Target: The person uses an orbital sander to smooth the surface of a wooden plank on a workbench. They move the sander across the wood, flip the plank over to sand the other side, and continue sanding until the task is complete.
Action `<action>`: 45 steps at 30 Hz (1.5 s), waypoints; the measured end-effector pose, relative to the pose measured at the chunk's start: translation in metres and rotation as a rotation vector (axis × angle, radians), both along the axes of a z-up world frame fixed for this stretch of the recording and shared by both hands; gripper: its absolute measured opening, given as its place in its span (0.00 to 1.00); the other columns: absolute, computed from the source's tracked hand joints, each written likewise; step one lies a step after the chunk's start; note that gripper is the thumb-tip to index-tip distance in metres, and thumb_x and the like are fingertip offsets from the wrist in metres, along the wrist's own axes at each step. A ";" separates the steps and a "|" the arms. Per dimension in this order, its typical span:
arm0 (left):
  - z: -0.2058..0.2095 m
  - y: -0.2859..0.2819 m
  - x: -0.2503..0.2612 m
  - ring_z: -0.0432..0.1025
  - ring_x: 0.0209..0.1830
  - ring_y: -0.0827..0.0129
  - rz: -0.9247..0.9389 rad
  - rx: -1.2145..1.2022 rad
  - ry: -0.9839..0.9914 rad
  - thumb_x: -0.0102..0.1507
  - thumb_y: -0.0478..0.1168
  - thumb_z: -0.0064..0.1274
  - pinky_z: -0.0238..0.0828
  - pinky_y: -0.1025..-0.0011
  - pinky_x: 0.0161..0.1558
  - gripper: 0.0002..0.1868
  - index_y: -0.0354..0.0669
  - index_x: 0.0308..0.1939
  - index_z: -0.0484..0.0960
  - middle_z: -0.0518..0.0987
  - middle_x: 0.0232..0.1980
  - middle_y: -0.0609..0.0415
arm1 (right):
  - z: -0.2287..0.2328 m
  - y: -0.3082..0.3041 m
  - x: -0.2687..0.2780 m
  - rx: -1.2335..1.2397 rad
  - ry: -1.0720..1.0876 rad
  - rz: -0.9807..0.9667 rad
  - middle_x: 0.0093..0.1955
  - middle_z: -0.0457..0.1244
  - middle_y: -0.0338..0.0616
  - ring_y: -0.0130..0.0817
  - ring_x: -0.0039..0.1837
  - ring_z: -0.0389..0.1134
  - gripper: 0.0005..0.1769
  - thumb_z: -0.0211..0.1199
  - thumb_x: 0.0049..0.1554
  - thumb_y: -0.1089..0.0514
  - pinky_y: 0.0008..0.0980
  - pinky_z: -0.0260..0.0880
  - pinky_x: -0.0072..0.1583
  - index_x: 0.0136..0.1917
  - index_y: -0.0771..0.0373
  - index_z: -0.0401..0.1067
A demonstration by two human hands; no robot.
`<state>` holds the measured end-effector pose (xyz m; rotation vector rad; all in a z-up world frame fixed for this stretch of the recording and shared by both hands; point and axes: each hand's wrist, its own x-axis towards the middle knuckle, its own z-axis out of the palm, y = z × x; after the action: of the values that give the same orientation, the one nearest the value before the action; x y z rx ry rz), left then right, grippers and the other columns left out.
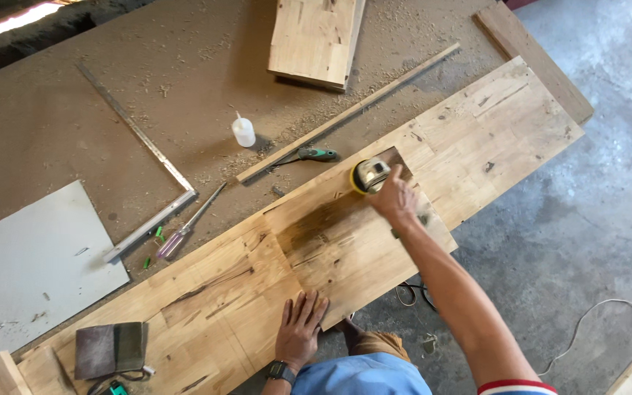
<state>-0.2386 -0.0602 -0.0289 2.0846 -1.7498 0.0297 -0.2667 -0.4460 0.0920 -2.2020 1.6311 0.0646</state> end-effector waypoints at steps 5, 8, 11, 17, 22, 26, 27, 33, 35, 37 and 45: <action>-0.002 -0.001 -0.002 0.55 0.80 0.55 -0.002 0.013 -0.047 0.56 0.42 0.61 0.48 0.51 0.78 0.45 0.60 0.78 0.64 0.60 0.82 0.56 | 0.020 -0.044 -0.026 0.093 0.025 -0.159 0.54 0.67 0.54 0.47 0.49 0.69 0.56 0.76 0.49 0.48 0.43 0.72 0.44 0.78 0.63 0.45; 0.000 -0.002 -0.003 0.55 0.81 0.56 0.014 0.016 -0.040 0.56 0.41 0.60 0.46 0.52 0.79 0.44 0.60 0.78 0.64 0.60 0.82 0.56 | 0.021 -0.070 -0.044 0.062 0.037 -0.221 0.58 0.68 0.55 0.49 0.56 0.69 0.59 0.76 0.48 0.45 0.47 0.68 0.52 0.80 0.61 0.43; 0.003 -0.004 -0.003 0.55 0.80 0.55 0.016 0.036 -0.015 0.57 0.41 0.61 0.46 0.51 0.79 0.44 0.60 0.78 0.64 0.60 0.82 0.57 | 0.019 -0.088 -0.058 0.066 0.003 -0.301 0.49 0.66 0.47 0.38 0.47 0.63 0.65 0.75 0.49 0.41 0.42 0.65 0.54 0.82 0.64 0.36; -0.004 0.002 -0.004 0.54 0.81 0.57 0.017 0.059 0.012 0.53 0.41 0.64 0.44 0.51 0.78 0.49 0.60 0.78 0.63 0.59 0.82 0.57 | 0.018 -0.071 -0.051 0.151 -0.059 -0.351 0.65 0.63 0.58 0.52 0.67 0.63 0.62 0.75 0.48 0.41 0.50 0.65 0.62 0.78 0.68 0.40; -0.006 0.002 -0.003 0.54 0.80 0.55 -0.005 0.062 0.014 0.52 0.40 0.66 0.46 0.49 0.77 0.51 0.60 0.79 0.62 0.58 0.82 0.56 | 0.000 -0.052 -0.034 0.115 -0.025 -0.291 0.66 0.62 0.65 0.61 0.68 0.63 0.53 0.75 0.41 0.35 0.55 0.63 0.64 0.67 0.65 0.55; -0.006 0.002 -0.001 0.55 0.79 0.53 -0.017 0.035 0.074 0.48 0.37 0.67 0.47 0.47 0.76 0.52 0.57 0.77 0.66 0.61 0.81 0.54 | 0.041 -0.002 -0.007 0.164 0.059 -0.183 0.71 0.60 0.61 0.60 0.71 0.62 0.61 0.73 0.43 0.32 0.56 0.62 0.65 0.76 0.64 0.51; -0.006 0.003 -0.001 0.55 0.79 0.51 -0.021 0.021 0.078 0.48 0.37 0.66 0.46 0.47 0.76 0.51 0.57 0.77 0.66 0.61 0.80 0.54 | 0.055 0.016 0.002 0.190 0.100 -0.177 0.70 0.61 0.61 0.60 0.71 0.61 0.59 0.71 0.43 0.30 0.56 0.62 0.65 0.76 0.63 0.52; -0.009 0.004 -0.002 0.55 0.80 0.52 0.000 -0.069 0.092 0.65 0.57 0.56 0.45 0.48 0.76 0.38 0.58 0.78 0.65 0.61 0.81 0.54 | 0.067 0.104 0.044 0.367 -0.081 -0.092 0.60 0.66 0.59 0.45 0.48 0.73 0.54 0.77 0.51 0.45 0.41 0.79 0.42 0.75 0.66 0.46; -0.012 0.006 -0.002 0.55 0.81 0.52 0.008 -0.069 0.095 0.63 0.48 0.54 0.44 0.48 0.77 0.38 0.58 0.78 0.65 0.60 0.82 0.53 | 0.053 0.129 0.058 0.369 -0.083 -0.050 0.58 0.66 0.60 0.44 0.46 0.73 0.52 0.78 0.51 0.49 0.38 0.79 0.40 0.74 0.66 0.47; -0.012 0.007 -0.003 0.54 0.81 0.53 0.004 -0.070 0.097 0.61 0.39 0.53 0.44 0.49 0.77 0.40 0.58 0.78 0.64 0.60 0.82 0.53 | 0.041 0.151 0.067 0.369 -0.090 -0.020 0.57 0.67 0.61 0.43 0.45 0.73 0.51 0.79 0.51 0.52 0.36 0.80 0.38 0.73 0.66 0.47; -0.017 0.008 -0.003 0.58 0.78 0.52 0.008 -0.042 0.080 0.63 0.43 0.47 0.49 0.47 0.73 0.36 0.58 0.79 0.64 0.61 0.81 0.53 | 0.015 0.197 0.079 0.175 0.044 0.278 0.38 0.65 0.40 0.35 0.38 0.65 0.48 0.76 0.48 0.47 0.35 0.67 0.37 0.71 0.62 0.50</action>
<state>-0.2413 -0.0524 -0.0458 2.0344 -1.6788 -0.0143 -0.1878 -0.2495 0.1065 -2.2868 1.2769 0.3229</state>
